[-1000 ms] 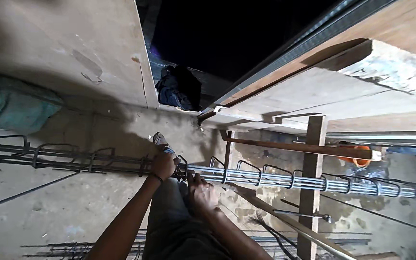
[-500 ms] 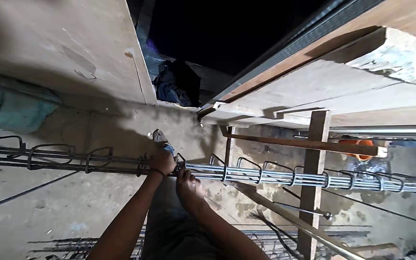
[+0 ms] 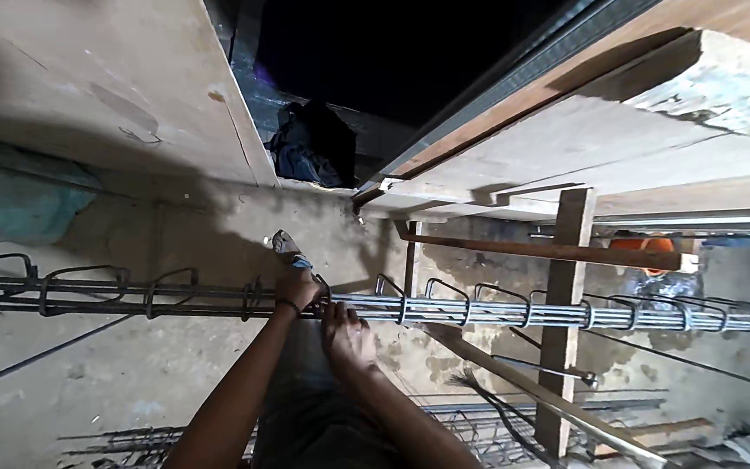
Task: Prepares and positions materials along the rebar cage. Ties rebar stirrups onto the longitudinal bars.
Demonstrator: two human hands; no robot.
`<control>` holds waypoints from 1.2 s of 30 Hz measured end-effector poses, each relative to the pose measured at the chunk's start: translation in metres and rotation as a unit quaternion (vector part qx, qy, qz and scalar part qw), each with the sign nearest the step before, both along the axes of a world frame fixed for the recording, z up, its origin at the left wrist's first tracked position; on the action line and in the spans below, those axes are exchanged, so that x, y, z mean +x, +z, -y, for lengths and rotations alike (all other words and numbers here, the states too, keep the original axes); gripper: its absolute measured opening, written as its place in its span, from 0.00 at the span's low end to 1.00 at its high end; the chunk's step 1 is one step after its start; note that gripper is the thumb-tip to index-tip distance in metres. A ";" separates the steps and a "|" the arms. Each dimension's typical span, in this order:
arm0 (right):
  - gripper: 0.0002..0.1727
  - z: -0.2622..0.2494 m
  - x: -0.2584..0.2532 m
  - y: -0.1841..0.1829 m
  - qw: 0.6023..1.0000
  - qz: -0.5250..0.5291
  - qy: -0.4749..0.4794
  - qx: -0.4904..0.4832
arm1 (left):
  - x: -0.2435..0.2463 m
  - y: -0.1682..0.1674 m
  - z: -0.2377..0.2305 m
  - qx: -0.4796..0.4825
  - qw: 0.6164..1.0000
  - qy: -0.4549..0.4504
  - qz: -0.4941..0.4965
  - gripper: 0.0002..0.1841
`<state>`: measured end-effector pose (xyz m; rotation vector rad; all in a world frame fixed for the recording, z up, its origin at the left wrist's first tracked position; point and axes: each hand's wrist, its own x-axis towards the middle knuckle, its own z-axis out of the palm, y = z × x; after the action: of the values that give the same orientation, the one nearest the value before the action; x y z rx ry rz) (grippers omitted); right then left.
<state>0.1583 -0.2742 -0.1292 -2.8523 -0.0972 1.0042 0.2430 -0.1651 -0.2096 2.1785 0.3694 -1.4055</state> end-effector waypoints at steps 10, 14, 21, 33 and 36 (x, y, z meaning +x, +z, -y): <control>0.23 0.063 0.128 -0.060 0.978 -0.189 0.014 0.084 | -0.022 0.002 0.004 -0.049 0.988 0.027 0.141 0.19; 0.13 0.115 0.149 -0.095 0.936 -0.197 0.076 0.281 | -0.031 -0.001 0.001 -0.075 0.986 0.035 0.148 0.19; 0.13 0.189 0.155 -0.106 0.943 -0.124 0.065 0.301 | -0.035 -0.006 0.004 -0.064 0.984 0.062 0.155 0.17; 0.13 0.229 0.174 -0.097 0.999 -0.045 0.004 0.001 | -0.033 -0.005 0.007 -0.047 0.985 0.054 0.157 0.17; 0.16 0.210 0.179 -0.100 0.944 -0.142 -0.219 0.200 | -0.038 -0.010 0.007 -0.055 0.979 0.056 0.188 0.17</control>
<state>0.3376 -0.4841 -0.2289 -2.1991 0.3098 1.1241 0.2047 -0.1717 -0.2200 2.2322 0.2630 -0.9049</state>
